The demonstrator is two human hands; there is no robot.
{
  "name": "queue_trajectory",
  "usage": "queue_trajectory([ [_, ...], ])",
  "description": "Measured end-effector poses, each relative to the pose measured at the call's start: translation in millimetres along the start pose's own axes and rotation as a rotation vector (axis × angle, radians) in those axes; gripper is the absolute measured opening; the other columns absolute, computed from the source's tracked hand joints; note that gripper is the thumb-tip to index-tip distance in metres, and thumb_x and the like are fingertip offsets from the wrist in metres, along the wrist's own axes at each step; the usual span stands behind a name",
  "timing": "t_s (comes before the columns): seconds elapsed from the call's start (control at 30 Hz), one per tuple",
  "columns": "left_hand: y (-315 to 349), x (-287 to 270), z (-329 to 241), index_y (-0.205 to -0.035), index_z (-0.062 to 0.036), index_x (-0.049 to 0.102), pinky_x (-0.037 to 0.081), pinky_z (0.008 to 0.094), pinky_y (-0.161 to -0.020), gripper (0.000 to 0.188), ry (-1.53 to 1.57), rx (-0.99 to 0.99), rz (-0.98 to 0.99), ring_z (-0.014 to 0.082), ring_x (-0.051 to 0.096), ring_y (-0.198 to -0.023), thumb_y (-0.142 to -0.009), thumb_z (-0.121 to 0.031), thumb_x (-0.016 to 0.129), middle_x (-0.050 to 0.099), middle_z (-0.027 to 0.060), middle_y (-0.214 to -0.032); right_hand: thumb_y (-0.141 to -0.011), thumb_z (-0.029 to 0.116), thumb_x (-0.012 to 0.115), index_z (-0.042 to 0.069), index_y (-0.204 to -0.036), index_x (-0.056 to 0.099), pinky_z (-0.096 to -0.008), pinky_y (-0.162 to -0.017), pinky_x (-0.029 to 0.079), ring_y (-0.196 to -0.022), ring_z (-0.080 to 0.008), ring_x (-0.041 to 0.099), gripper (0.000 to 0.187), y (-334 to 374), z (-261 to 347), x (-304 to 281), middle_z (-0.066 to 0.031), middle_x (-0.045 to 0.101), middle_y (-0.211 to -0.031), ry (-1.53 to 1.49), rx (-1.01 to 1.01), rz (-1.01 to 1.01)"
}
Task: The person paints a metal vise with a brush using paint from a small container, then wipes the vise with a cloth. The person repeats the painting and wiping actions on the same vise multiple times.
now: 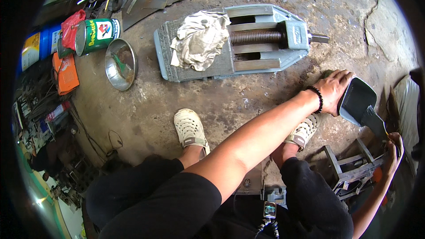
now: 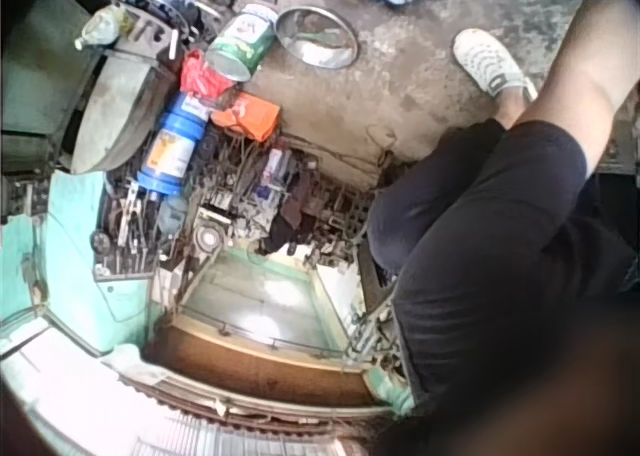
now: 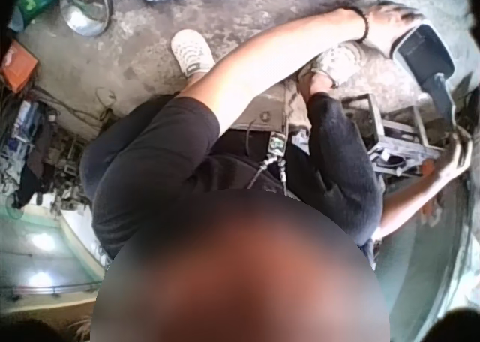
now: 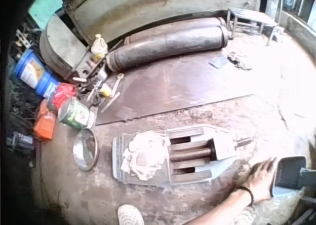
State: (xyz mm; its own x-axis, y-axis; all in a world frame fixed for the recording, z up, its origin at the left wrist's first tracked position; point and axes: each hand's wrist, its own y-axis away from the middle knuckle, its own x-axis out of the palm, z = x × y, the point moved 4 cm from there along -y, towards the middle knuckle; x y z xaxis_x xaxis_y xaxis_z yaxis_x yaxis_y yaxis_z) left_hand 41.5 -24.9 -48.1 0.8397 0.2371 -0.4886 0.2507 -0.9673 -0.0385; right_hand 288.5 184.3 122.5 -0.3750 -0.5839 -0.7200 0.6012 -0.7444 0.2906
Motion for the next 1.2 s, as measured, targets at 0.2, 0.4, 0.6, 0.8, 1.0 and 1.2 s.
queue_trajectory([
  [0.2, 1, -3, -1, -0.148, 0.0077, 0.016, 0.022, 0.0419, -0.121, 0.133, 0.044, 0.003, -0.003, 0.0402, 0.029, -0.142, -0.049, -0.039, 0.091, 0.032, 0.0291, -0.149, -0.085, 0.009, 0.057, -0.001, -0.102, 0.059, -0.0248, -0.072, 0.037, -0.079, -0.0095, 0.044, 0.02, 0, 0, 0, -0.0024, 0.054, -0.098, -0.023, -0.009, -0.007],
  [0.4, 3, -8, -4, -0.147, 0.0061, 0.019, 0.028, 0.0445, -0.119, 0.129, 0.044, -0.005, -0.036, 0.0423, 0.034, -0.138, -0.05, -0.037, 0.092, 0.033, 0.0297, -0.146, -0.084, 0.009, 0.058, -0.001, -0.102, 0.062, -0.0248, -0.075, 0.038, -0.081, -0.0102, 0.047, 0.022, 2, 7, 4, -0.0018, 0.056, -0.098, -0.053, -0.005, -0.029],
  [0.6, 3, -8, -5, -0.148, 0.0055, 0.017, 0.029, 0.045, -0.119, 0.13, 0.024, -0.016, -0.011, 0.0427, 0.034, -0.139, -0.05, -0.036, 0.092, 0.032, 0.0302, -0.147, -0.082, 0.01, 0.057, 0.001, -0.099, 0.062, -0.0233, -0.066, 0.034, -0.073, -0.0074, 0.042, 0.019, 5, 18, 9, -0.0003, 0.054, -0.093, -0.106, 0.012, -0.003],
  [0.8, 2, -4, -1, -0.148, 0.0064, 0.017, 0.026, 0.0439, -0.12, 0.13, 0.046, -0.019, -0.032, 0.0434, 0.032, -0.139, -0.051, -0.037, 0.092, 0.031, 0.0292, -0.148, -0.082, 0.013, 0.057, 0.001, -0.097, 0.061, -0.023, -0.064, 0.033, -0.072, -0.0078, 0.043, 0.02, 6, 12, 2, -0.0004, 0.052, -0.089, -0.12, 0.018, -0.019],
  [1.0, -1, -8, -1, -0.151, 0.0026, 0.008, 0.03, 0.0421, -0.118, 0.14, -0.012, -0.018, -0.005, 0.0419, 0.037, -0.138, -0.046, -0.028, 0.096, 0.035, 0.0301, -0.147, -0.08, 0.015, 0.059, 0.001, -0.098, 0.062, -0.0237, -0.063, 0.035, -0.072, -0.0087, 0.045, 0.023, 6, 11, 5, -0.0021, 0.053, -0.095, -0.23, -0.004, -0.026],
  [1.2, -3, -12, -10, -0.149, 0.0035, 0.011, 0.032, 0.0445, -0.117, 0.137, 0.087, -0.073, 0.05, 0.0432, 0.037, -0.136, -0.047, -0.031, 0.095, 0.036, 0.0294, -0.145, -0.078, 0.016, 0.063, -0.001, -0.093, 0.061, -0.0269, -0.08, 0.042, -0.089, -0.0161, 0.054, 0.022, -4, 17, 21, -0.0073, 0.057, -0.096, -0.135, -0.119, 0.014],
])
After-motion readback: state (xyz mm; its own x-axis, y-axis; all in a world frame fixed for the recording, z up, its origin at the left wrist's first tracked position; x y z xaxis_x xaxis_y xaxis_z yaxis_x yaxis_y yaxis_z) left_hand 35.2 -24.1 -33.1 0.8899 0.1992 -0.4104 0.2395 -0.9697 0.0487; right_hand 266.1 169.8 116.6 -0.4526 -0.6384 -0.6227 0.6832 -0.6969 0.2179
